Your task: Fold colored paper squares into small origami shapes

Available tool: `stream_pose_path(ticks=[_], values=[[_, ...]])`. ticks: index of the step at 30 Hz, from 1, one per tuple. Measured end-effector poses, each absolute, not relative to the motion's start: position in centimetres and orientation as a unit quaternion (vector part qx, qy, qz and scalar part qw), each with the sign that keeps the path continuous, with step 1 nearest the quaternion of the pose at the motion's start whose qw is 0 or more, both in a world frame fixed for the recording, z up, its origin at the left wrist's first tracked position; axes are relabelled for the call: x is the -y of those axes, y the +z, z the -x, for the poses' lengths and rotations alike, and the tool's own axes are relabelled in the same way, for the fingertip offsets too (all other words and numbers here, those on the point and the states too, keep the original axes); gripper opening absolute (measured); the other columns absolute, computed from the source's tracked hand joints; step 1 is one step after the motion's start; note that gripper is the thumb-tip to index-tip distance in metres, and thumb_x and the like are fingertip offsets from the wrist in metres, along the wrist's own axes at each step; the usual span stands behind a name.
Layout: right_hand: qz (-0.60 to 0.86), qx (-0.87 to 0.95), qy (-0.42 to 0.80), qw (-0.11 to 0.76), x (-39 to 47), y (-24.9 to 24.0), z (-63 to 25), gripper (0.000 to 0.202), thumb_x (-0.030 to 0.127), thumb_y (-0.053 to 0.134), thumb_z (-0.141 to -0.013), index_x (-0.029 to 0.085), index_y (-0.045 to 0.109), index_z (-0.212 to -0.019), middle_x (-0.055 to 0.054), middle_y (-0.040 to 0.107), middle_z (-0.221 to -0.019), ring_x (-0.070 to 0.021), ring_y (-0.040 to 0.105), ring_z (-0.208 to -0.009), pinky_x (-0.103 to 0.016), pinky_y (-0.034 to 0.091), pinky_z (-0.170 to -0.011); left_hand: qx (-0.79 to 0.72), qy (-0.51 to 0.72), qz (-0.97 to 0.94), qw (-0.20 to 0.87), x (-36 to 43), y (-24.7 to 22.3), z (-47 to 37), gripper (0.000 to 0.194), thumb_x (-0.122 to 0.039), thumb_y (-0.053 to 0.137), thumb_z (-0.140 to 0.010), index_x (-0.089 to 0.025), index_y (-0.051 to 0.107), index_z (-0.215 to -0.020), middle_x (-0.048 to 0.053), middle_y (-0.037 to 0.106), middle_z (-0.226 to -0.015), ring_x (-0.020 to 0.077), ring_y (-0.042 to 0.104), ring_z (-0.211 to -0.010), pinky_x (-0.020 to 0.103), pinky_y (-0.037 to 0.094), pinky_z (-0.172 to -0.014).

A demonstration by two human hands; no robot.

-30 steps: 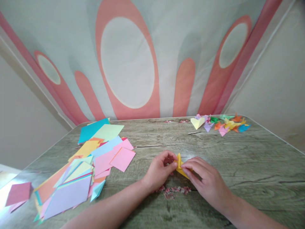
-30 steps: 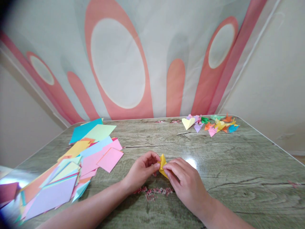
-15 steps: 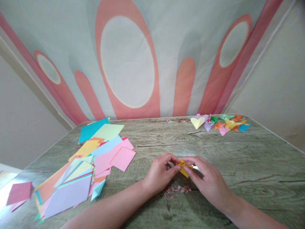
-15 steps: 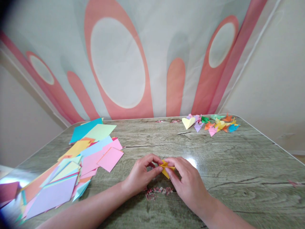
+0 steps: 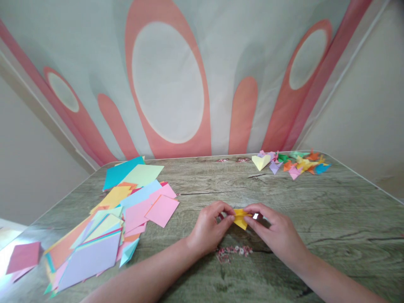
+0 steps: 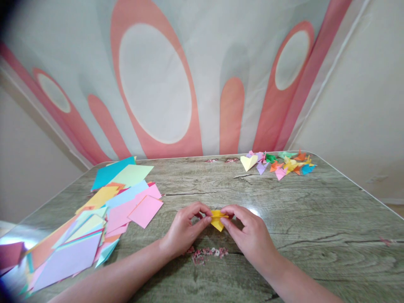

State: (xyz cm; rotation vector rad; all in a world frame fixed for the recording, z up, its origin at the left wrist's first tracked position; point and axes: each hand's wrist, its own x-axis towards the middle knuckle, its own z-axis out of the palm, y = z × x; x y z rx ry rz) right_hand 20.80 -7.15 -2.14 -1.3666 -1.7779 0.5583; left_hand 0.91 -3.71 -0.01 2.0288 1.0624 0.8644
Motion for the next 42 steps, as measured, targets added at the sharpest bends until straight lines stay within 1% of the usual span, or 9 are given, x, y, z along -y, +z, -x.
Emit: stream_pose_path(ticks=[9,14,18,25,27,33,36,39,42], values=[[0.551,0.699,0.214,0.403,7.0,-2.3,-20.8,0.004,0.027,0.061,-0.086,0.024,0.063,-0.089,0.001,0.068,-0.086,-0.0162,0.063,-0.075,-0.028,0.049,-0.072,-0.367,0.341,-0.806,0.315,3.5,-0.5,-0.7,0.006,-0.014,0.057,-0.087,-0.017,0.062,-0.087,0.002,0.065,-0.086,0.0132,0.059,-0.082,0.023,0.044,-0.078],[0.540,0.708,0.195,0.412,7.1,-2.2,-20.7,0.003,0.026,0.061,-0.086,0.024,0.063,-0.084,0.002,0.067,-0.083,-0.0162,0.063,-0.076,-0.028,0.047,-0.071,-0.357,0.340,-0.824,0.277,3.9,-0.5,-0.7,0.006,-0.020,0.057,-0.089,-0.018,0.062,-0.092,0.005,0.065,-0.089,0.0158,0.060,-0.085,0.026,0.044,-0.079],[0.521,0.721,0.182,0.419,7.4,-2.0,-20.5,0.005,0.026,0.060,-0.088,0.024,0.061,-0.084,0.001,0.066,-0.082,-0.0166,0.063,-0.078,-0.028,0.047,-0.072,-0.359,0.344,-0.828,0.258,4.0,-0.6,-0.8,0.006,-0.022,0.059,-0.088,-0.018,0.063,-0.087,0.004,0.066,-0.085,0.0162,0.060,-0.083,0.026,0.044,-0.078],[0.516,0.724,0.193,0.414,7.2,-2.2,-20.5,0.006,0.026,0.057,-0.088,0.024,0.061,-0.084,0.000,0.065,-0.082,-0.0169,0.062,-0.076,-0.028,0.048,-0.071,-0.352,0.368,-0.817,0.272,3.6,-0.9,-0.7,0.004,-0.016,0.062,-0.086,-0.018,0.062,-0.082,0.003,0.064,-0.083,0.0141,0.060,-0.082,0.024,0.044,-0.076],[0.509,0.727,0.194,0.418,7.1,-2.4,-20.7,0.006,0.026,0.057,-0.089,0.023,0.061,-0.086,-0.001,0.064,-0.085,-0.0172,0.061,-0.077,-0.028,0.048,-0.071,-0.346,0.361,-0.827,0.257,3.6,-0.9,-0.6,0.005,-0.015,0.060,-0.086,-0.018,0.062,-0.082,0.003,0.064,-0.083,0.0145,0.059,-0.082,0.024,0.044,-0.076],[0.502,0.743,0.191,0.399,7.2,-2.0,-20.8,0.009,0.024,0.055,-0.091,0.023,0.060,-0.083,-0.002,0.063,-0.086,-0.0198,0.059,-0.086,-0.032,0.046,-0.077,-0.330,0.303,-0.871,0.199,3.9,-0.1,-0.6,0.012,-0.023,0.056,-0.090,-0.017,0.063,-0.084,0.007,0.065,-0.089,0.0172,0.059,-0.085,0.028,0.044,-0.078],[0.506,0.724,0.190,0.428,7.3,-1.7,-20.8,0.010,0.025,0.053,-0.092,0.023,0.060,-0.085,-0.002,0.064,-0.090,-0.0190,0.060,-0.087,-0.031,0.046,-0.078,-0.345,0.327,-0.847,0.239,3.9,0.1,-0.7,0.011,-0.021,0.058,-0.088,-0.017,0.065,-0.081,0.005,0.065,-0.087,0.0162,0.059,-0.084,0.027,0.043,-0.078],[0.533,0.685,0.184,0.462,7.4,-1.5,-20.9,0.010,0.027,0.050,-0.094,0.024,0.060,-0.093,-0.002,0.065,-0.093,-0.0172,0.061,-0.085,-0.029,0.047,-0.077,-0.401,0.356,-0.770,0.345,3.4,-0.1,-0.7,0.011,-0.022,0.066,-0.082,-0.016,0.065,-0.073,0.003,0.065,-0.081,0.0151,0.059,-0.079,0.024,0.043,-0.072],[0.539,0.682,0.187,0.457,7.6,-1.5,-20.8,0.011,0.028,0.049,-0.094,0.024,0.058,-0.097,-0.002,0.065,-0.094,-0.0176,0.061,-0.085,-0.030,0.047,-0.078,-0.434,0.364,-0.684,0.460,2.8,-0.4,-0.6,0.017,-0.028,0.071,-0.077,-0.015,0.065,-0.069,0.003,0.065,-0.077,0.0146,0.059,-0.073,0.023,0.043,-0.066]])
